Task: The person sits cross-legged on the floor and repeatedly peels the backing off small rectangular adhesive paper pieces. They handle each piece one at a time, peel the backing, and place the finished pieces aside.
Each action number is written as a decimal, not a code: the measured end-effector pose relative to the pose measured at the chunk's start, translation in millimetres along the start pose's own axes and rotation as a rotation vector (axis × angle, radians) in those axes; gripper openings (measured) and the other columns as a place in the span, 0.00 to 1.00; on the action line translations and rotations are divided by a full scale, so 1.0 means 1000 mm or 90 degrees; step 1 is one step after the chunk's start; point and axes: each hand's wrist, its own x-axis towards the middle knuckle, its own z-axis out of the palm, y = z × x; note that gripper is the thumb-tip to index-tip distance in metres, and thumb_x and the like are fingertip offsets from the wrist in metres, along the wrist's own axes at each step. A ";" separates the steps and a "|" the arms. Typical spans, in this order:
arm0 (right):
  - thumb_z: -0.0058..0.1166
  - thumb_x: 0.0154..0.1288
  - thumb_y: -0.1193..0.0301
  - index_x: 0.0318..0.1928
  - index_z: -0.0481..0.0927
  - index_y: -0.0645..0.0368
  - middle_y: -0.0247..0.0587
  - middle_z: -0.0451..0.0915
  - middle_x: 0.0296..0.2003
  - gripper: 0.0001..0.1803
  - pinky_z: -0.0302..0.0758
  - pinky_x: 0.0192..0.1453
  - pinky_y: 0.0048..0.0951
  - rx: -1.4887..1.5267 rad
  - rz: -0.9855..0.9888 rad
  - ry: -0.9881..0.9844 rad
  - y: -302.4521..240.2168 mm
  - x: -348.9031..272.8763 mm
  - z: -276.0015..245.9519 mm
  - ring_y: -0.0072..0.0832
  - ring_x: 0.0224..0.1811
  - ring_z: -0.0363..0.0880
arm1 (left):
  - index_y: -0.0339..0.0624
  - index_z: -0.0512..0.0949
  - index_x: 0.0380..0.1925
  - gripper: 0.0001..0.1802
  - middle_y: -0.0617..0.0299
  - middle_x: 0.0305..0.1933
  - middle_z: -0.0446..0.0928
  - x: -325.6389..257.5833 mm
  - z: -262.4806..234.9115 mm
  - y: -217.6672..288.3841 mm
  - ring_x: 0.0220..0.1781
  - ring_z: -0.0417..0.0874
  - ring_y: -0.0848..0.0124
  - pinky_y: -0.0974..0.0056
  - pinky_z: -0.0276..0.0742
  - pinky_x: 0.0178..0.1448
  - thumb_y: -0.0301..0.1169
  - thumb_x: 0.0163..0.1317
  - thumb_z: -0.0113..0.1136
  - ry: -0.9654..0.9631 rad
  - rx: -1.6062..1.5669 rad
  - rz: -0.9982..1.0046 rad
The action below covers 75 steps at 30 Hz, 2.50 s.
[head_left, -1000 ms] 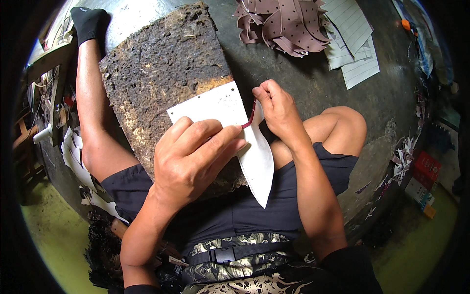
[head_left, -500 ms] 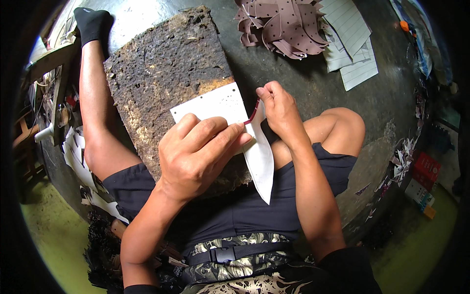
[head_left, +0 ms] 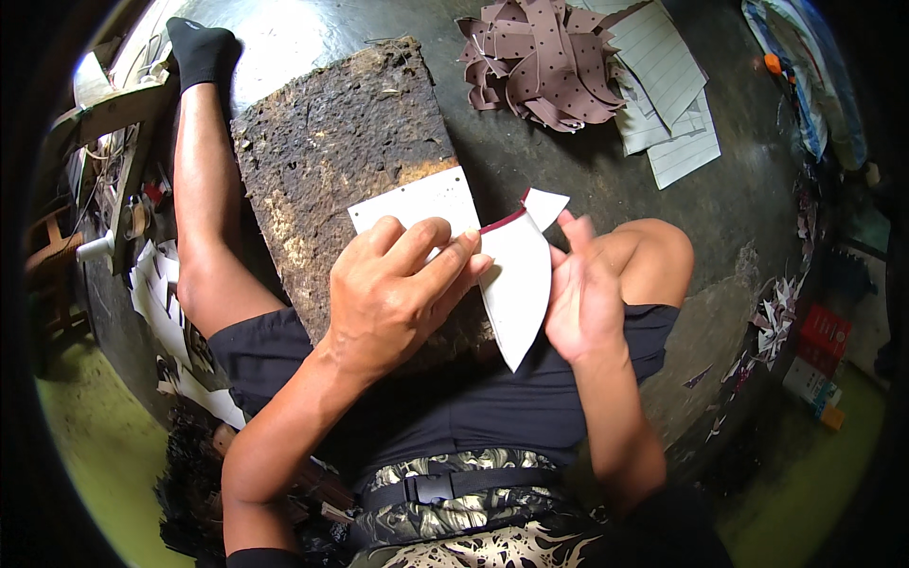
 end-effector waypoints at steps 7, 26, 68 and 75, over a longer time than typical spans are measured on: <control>0.66 0.80 0.87 0.92 0.46 0.56 0.50 0.88 0.54 0.53 0.88 0.62 0.29 -0.345 -0.337 0.033 -0.002 -0.004 0.024 0.25 0.55 0.90 | 0.49 0.92 0.64 0.22 0.60 0.51 0.87 -0.002 -0.012 0.006 0.44 0.86 0.62 0.54 0.85 0.47 0.35 0.70 0.82 -0.036 -0.038 -0.060; 0.74 0.81 0.74 0.56 0.91 0.67 0.29 0.91 0.44 0.11 0.82 0.52 0.22 -0.793 -0.152 -0.202 -0.039 0.032 0.050 0.14 0.46 0.84 | 0.42 0.84 0.60 0.20 0.51 0.52 0.86 -0.015 -0.064 0.006 0.49 0.87 0.50 0.49 0.79 0.57 0.34 0.73 0.79 -0.141 0.115 -0.189; 0.73 0.75 0.82 0.53 0.91 0.65 0.42 0.90 0.48 0.10 0.87 0.47 0.29 -0.826 -0.489 -0.269 -0.021 0.006 0.037 0.27 0.43 0.91 | 0.40 0.87 0.48 0.16 0.58 0.54 0.84 -0.006 0.010 0.009 0.37 0.84 0.76 0.69 0.81 0.35 0.12 0.65 0.78 0.077 -0.254 -0.172; 0.74 0.72 0.83 0.53 0.91 0.68 0.46 0.92 0.49 0.11 0.86 0.56 0.33 -0.854 -0.452 -0.263 -0.018 0.002 0.042 0.34 0.51 0.92 | 0.41 0.88 0.48 0.15 0.57 0.50 0.85 -0.006 0.008 0.011 0.40 0.89 0.65 0.61 0.88 0.44 0.17 0.65 0.81 0.081 -0.268 -0.192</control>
